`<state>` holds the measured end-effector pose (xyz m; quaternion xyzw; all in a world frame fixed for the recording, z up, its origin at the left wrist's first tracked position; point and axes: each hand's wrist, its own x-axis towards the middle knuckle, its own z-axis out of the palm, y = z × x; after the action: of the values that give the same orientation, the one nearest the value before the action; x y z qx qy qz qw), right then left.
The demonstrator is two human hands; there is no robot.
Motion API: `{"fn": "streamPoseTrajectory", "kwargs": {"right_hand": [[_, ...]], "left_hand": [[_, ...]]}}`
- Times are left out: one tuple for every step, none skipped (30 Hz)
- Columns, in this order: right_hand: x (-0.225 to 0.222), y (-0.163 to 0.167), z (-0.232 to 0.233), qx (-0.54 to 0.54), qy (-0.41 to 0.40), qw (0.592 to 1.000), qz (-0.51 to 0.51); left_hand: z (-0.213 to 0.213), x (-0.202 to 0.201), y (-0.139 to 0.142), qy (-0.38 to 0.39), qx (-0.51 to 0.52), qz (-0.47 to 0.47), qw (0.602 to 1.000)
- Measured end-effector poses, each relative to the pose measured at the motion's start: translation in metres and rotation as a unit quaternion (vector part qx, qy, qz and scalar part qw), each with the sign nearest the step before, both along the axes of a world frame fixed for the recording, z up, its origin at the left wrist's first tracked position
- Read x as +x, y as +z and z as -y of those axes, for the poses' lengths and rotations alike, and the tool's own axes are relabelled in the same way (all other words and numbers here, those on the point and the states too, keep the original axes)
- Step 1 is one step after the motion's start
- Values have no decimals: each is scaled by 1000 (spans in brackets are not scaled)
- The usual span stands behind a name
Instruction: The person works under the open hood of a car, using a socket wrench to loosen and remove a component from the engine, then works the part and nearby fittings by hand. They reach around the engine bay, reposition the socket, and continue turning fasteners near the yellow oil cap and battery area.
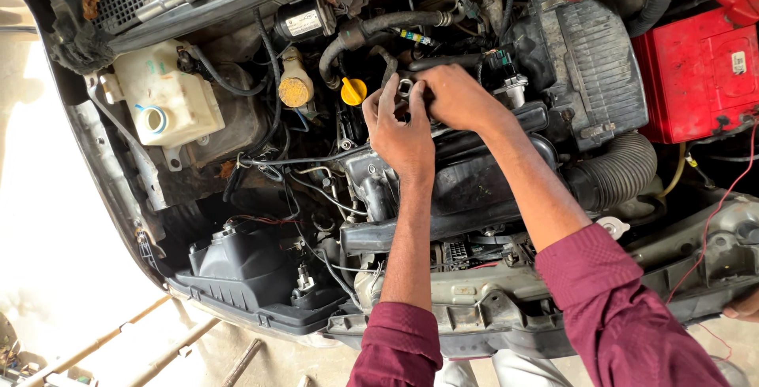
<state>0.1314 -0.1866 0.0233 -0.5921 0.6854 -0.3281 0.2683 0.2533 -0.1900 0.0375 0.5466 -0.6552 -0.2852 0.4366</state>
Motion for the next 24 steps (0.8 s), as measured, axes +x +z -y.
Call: {"fn": "streamPoseTrajectory", "kwargs": {"right_hand": [[0, 0, 0, -4, 1, 1000, -14], [1, 1, 0, -9, 4, 1000, -28], [1, 1, 0, -14, 7, 999, -43], [2, 2, 1, -18, 0, 998, -53], [3, 2, 1, -21, -7, 998, -63], [4, 3, 1, -24, -14, 997, -74], [4, 3, 1, -37, -4, 998, -48], [4, 3, 0, -49, 5, 999, -23], [3, 3, 0, -62, 15, 998, 3], [2, 3, -1, -36, 11, 999, -5], [2, 2, -1, -9, 7, 1000, -13], [1, 2, -1, 17, 4, 1000, -21], [1, 1, -1, 5, -1, 999, -51], [2, 0, -1, -6, -5, 997, -82], [2, 0, -1, -16, -10, 994, -112], [3, -1, -1, -27, -11, 995, -93], [3, -1, -1, -38, -11, 996, -74], [3, -1, -1, -49, -10, 997, -54], [2, -1, -1, -25, -10, 999, -46], [2, 0, -1, -2, -10, 999, -38], [2, 0, -1, 23, -10, 999, -31], [1, 0, -1, 14, -10, 998, -60], [1, 0, -1, 5, -11, 996, -91], [1, 0, -1, -5, -11, 993, -122]], "left_hand": [[0, 0, 0, 0, 16, 0, 1000], [-1, 0, 0, 2, 31, -1, 1000], [-1, 0, 0, 4, 46, -2, 999], [-1, 0, 0, 5, 47, -3, 999], [-1, 0, 1, 5, 49, -4, 999], [-1, 0, 1, 5, 50, -5, 999], [-1, 0, 1, 4, 41, 1, 999], [-1, 0, 1, 2, 31, 7, 999], [-1, 0, 2, 1, 22, 13, 1000], [-1, 0, 2, 1, 15, 16, 1000], [-2, 0, 3, 1, 9, 19, 1000], [-2, 0, 3, 1, 2, 22, 1000], [-1, 0, 4, -6, 25, 11, 1000], [-1, 0, 4, -13, 48, -1, 999], [-1, 0, 5, -21, 71, -12, 997], [-1, 0, 6, -15, 57, -8, 998], [-1, 0, 7, -8, 42, -3, 999], [0, 0, 7, 0, 27, 3, 1000], [0, 0, 8, -1, 30, -6, 1000], [0, 0, 9, -2, 33, -15, 999], [0, 0, 9, -3, 37, -24, 999], [-1, 0, 10, -5, 38, -29, 999], [-1, 0, 10, -8, 39, -34, 999], [-1, 0, 11, -10, 39, -40, 998]]}}
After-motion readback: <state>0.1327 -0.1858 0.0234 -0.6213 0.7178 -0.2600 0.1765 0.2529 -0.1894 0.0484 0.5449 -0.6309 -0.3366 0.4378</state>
